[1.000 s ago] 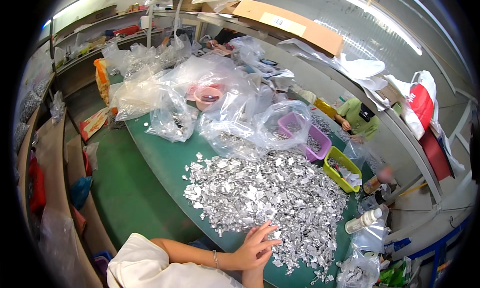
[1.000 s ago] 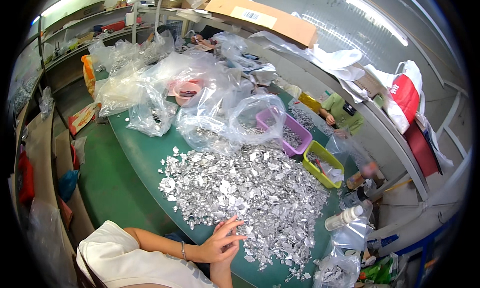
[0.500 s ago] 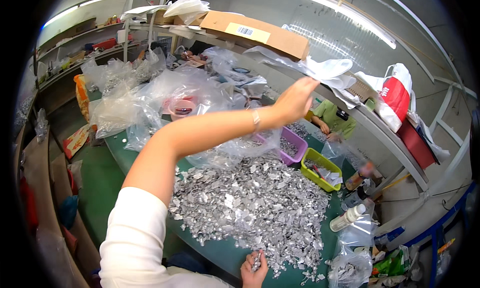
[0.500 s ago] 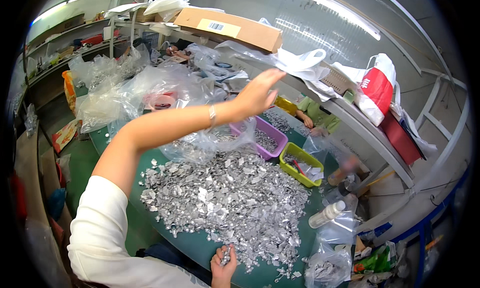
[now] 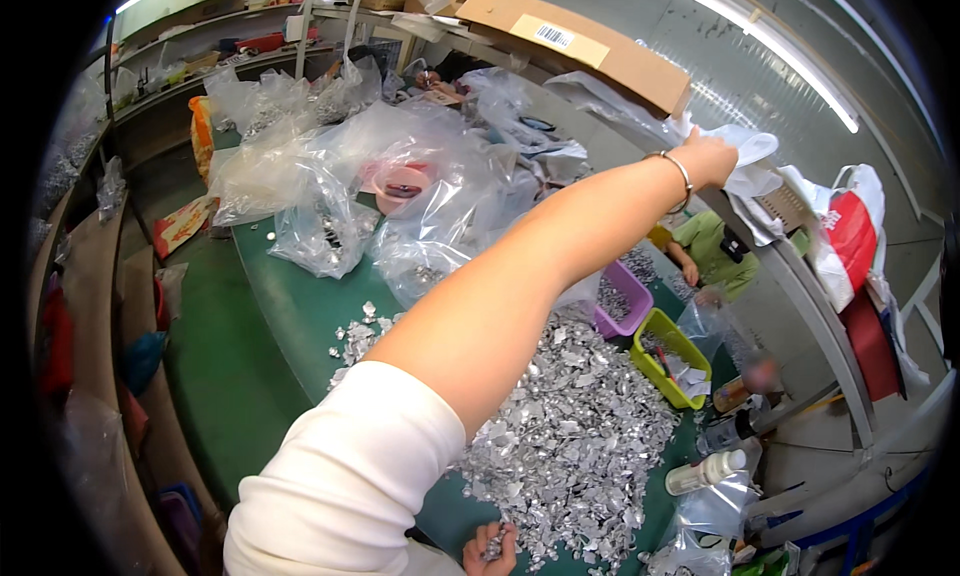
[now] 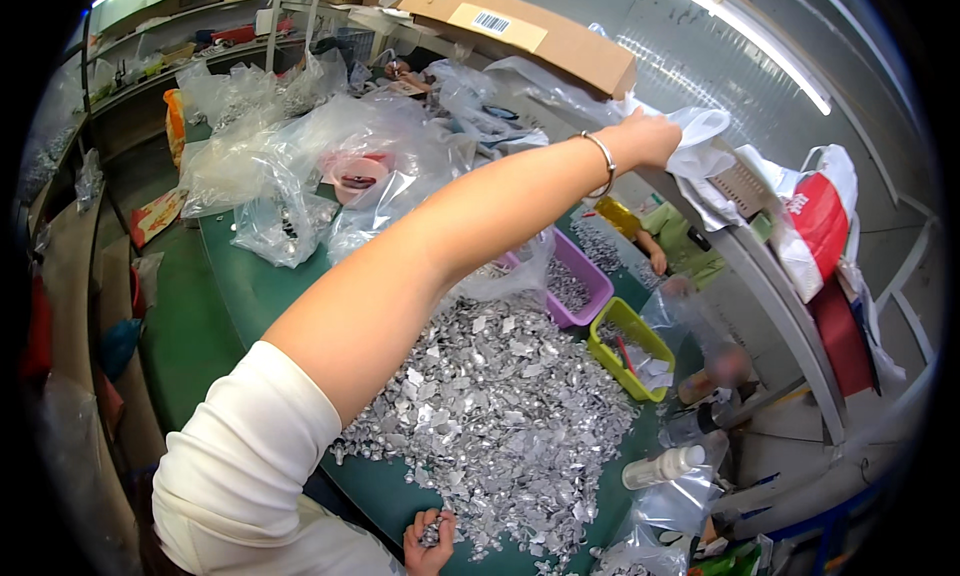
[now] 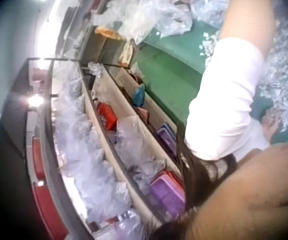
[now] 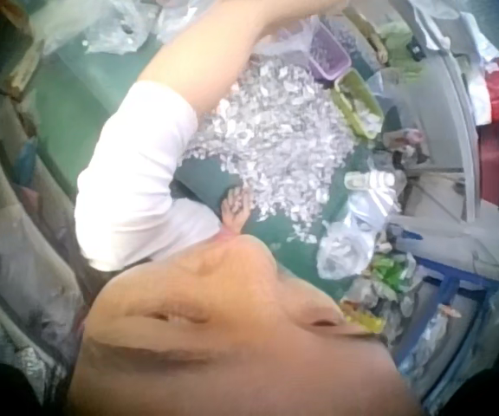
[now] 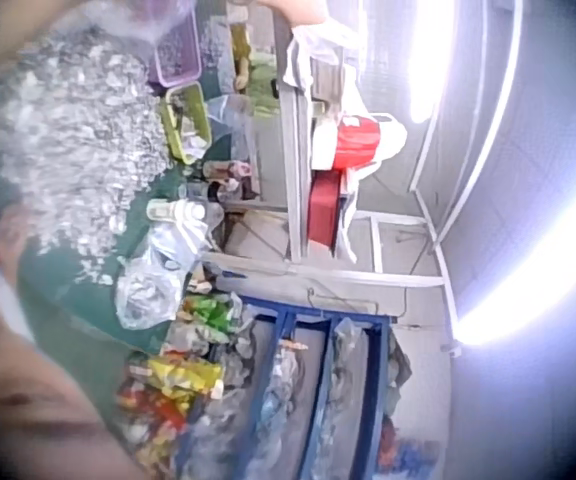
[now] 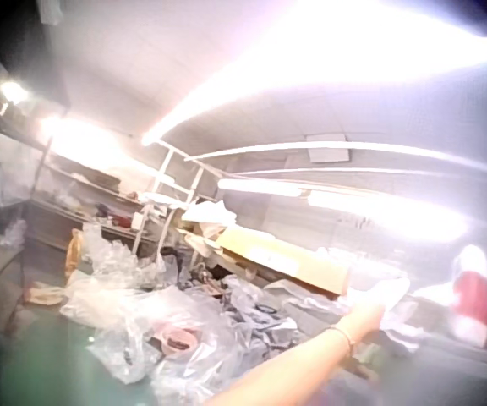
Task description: The person picks through a pile of small metal parts on a green table by hand, gathering specific pieces into their palm and then placing them into a plastic bag.
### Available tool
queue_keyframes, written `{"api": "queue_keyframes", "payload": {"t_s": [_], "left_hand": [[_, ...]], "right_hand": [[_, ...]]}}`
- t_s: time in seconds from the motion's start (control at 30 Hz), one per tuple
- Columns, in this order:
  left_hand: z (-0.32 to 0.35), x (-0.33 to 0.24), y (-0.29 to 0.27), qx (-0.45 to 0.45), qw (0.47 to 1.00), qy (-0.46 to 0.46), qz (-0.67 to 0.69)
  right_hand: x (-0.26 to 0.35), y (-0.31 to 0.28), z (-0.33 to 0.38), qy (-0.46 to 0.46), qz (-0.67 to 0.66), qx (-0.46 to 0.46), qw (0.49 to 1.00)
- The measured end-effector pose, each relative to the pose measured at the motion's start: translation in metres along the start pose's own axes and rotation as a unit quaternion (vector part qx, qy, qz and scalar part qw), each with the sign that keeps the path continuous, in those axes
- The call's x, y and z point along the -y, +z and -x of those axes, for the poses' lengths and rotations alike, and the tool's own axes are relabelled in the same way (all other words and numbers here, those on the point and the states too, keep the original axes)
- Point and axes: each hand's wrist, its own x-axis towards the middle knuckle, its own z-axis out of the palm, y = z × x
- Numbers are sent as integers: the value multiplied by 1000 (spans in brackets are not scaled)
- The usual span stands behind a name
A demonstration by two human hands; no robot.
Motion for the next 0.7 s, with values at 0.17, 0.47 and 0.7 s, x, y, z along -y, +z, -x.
{"api": "queue_keyframes", "payload": {"t_s": [0.17, 0.47, 0.7], "left_hand": [[4, 16, -7, -103, 994, -34, -4], [-6, 1, -20, -410, 911, 42, -7], [-33, -22, -36, -588, 785, 175, 89]], "right_hand": [[2, 5, 8, 52, -179, 190, 964], [7, 9, 15, 40, -165, 146, 975], [5, 7, 13, 52, -168, 130, 976]]}}
